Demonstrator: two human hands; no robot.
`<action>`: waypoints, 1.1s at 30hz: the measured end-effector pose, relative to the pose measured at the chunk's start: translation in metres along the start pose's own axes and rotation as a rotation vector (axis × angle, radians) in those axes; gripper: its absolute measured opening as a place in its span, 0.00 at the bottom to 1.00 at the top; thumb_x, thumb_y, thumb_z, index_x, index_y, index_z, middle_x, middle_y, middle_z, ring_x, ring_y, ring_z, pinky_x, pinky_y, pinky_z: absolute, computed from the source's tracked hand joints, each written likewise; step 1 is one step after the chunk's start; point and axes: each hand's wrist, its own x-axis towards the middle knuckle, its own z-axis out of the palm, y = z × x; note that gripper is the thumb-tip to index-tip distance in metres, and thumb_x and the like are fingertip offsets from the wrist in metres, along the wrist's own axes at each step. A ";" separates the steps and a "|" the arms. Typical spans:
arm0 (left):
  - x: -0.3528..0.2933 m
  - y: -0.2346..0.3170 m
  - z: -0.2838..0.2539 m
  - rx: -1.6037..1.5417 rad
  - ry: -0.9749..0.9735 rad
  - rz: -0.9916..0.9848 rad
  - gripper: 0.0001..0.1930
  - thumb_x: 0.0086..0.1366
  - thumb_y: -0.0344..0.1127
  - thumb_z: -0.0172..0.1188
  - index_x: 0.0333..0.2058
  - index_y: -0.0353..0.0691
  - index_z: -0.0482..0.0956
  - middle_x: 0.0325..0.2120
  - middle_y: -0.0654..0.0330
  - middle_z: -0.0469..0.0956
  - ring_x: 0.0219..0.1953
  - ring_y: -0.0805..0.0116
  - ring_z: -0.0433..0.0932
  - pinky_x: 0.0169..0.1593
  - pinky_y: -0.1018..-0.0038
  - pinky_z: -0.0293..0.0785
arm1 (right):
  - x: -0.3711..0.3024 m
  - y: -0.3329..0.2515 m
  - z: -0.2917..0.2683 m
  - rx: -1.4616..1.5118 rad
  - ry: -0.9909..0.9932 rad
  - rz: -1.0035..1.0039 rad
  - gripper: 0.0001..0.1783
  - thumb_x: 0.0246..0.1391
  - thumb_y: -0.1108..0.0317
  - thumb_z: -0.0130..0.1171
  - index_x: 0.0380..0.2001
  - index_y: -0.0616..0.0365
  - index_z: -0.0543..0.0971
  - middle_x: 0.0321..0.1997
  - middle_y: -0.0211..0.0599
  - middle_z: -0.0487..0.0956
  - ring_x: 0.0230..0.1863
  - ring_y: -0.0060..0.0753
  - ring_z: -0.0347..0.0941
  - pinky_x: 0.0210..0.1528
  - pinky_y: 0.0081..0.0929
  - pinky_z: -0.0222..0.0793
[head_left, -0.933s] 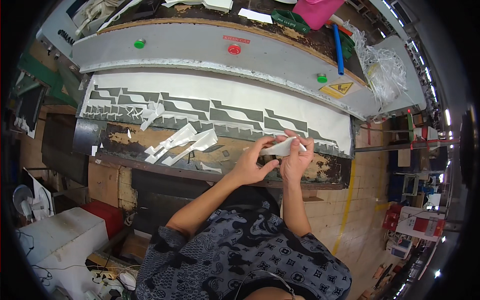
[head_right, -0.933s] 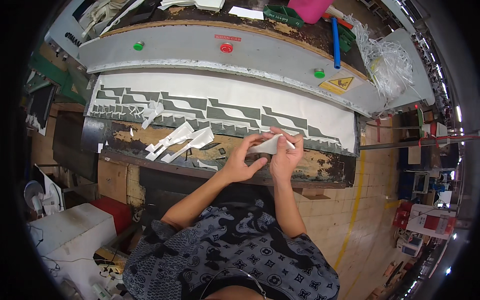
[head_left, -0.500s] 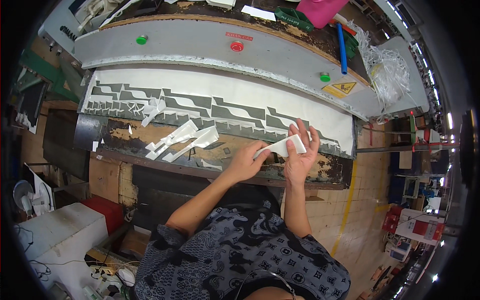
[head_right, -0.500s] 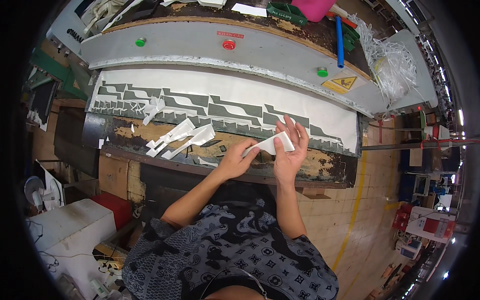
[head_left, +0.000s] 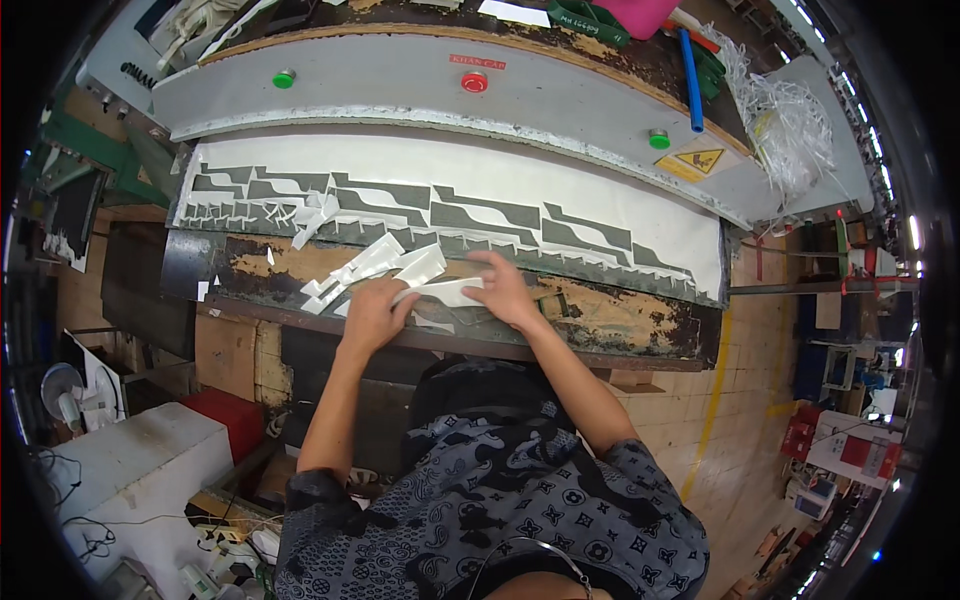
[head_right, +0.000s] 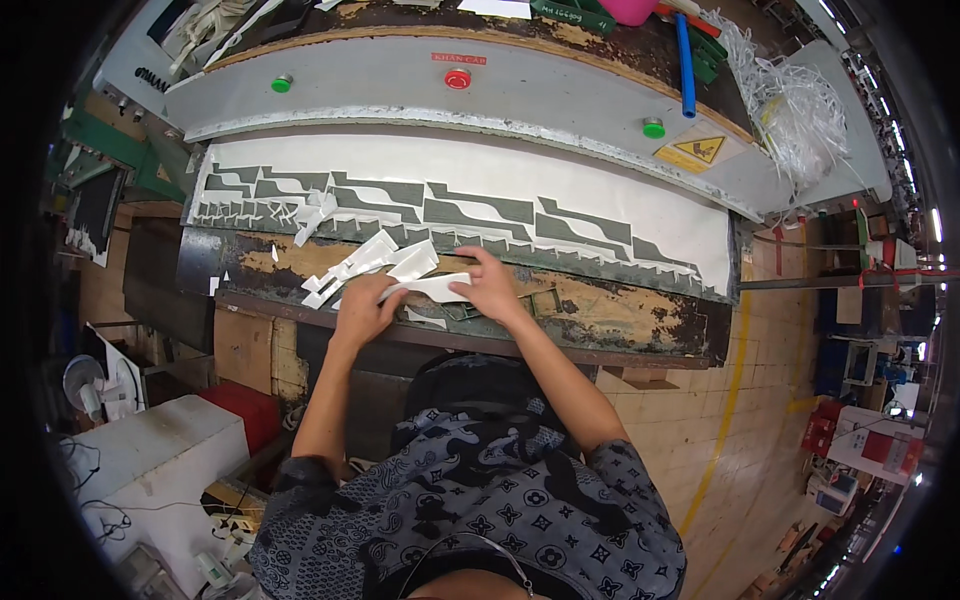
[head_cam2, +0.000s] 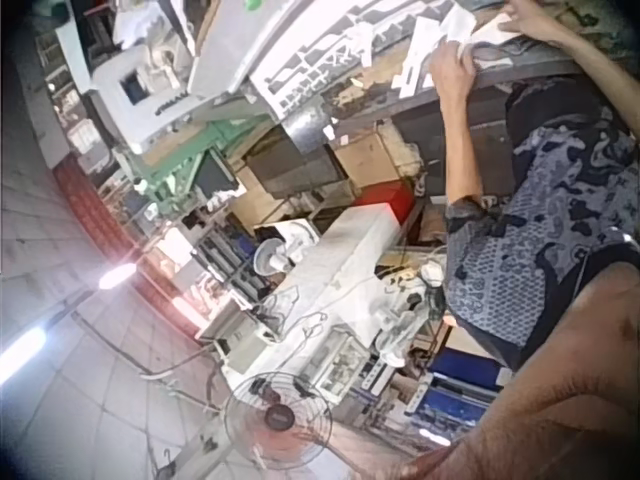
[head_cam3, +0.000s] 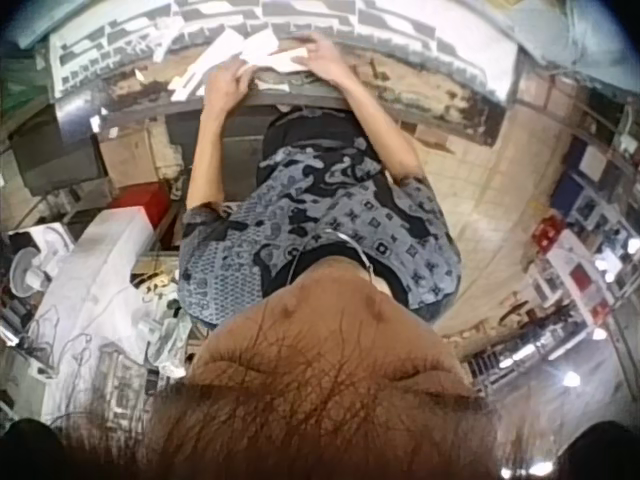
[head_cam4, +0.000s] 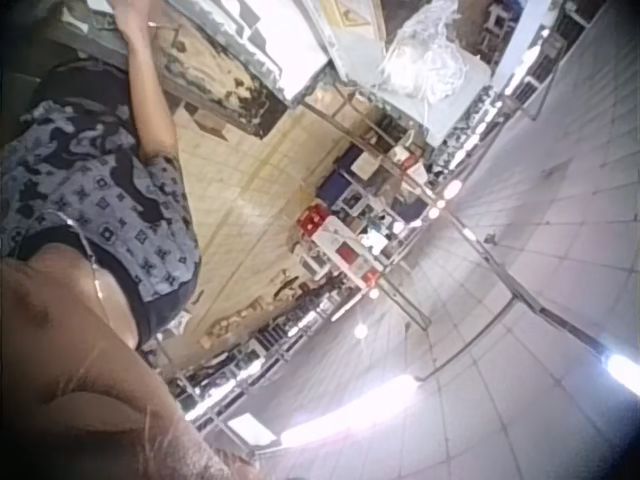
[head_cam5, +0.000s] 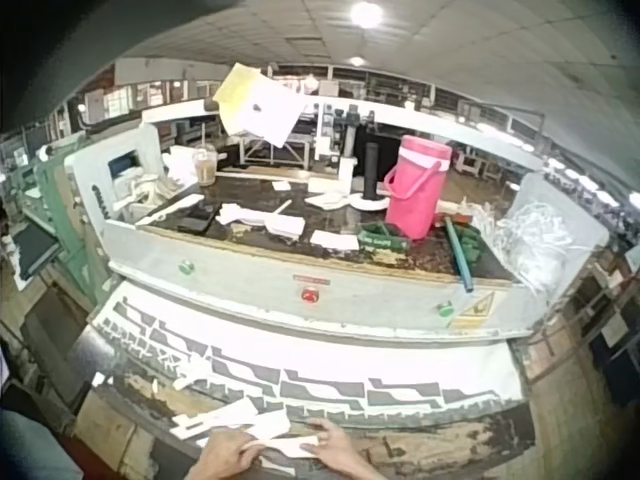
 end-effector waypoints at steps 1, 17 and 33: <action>-0.003 -0.005 -0.004 0.003 0.015 -0.006 0.13 0.65 0.40 0.71 0.39 0.35 0.86 0.35 0.48 0.85 0.42 0.44 0.83 0.49 0.55 0.76 | 0.006 -0.001 0.008 -0.052 0.003 -0.004 0.36 0.56 0.79 0.71 0.66 0.60 0.70 0.46 0.47 0.87 0.45 0.39 0.86 0.49 0.29 0.79; 0.062 0.112 0.148 -0.100 -0.245 0.101 0.11 0.55 0.34 0.75 0.37 0.41 0.86 0.37 0.51 0.81 0.40 0.45 0.81 0.43 0.55 0.78 | -0.072 0.036 -0.135 -1.172 -0.143 -0.410 0.35 0.44 0.66 0.78 0.58 0.54 0.78 0.56 0.40 0.77 0.64 0.48 0.69 0.69 0.45 0.63; 0.165 0.268 0.193 -0.711 -0.438 -0.578 0.14 0.68 0.37 0.70 0.44 0.34 0.81 0.35 0.57 0.79 0.36 0.66 0.79 0.38 0.69 0.75 | -0.155 -0.003 -0.235 -0.665 0.418 -0.848 0.26 0.51 0.65 0.74 0.55 0.51 0.80 0.53 0.39 0.79 0.53 0.47 0.75 0.61 0.47 0.68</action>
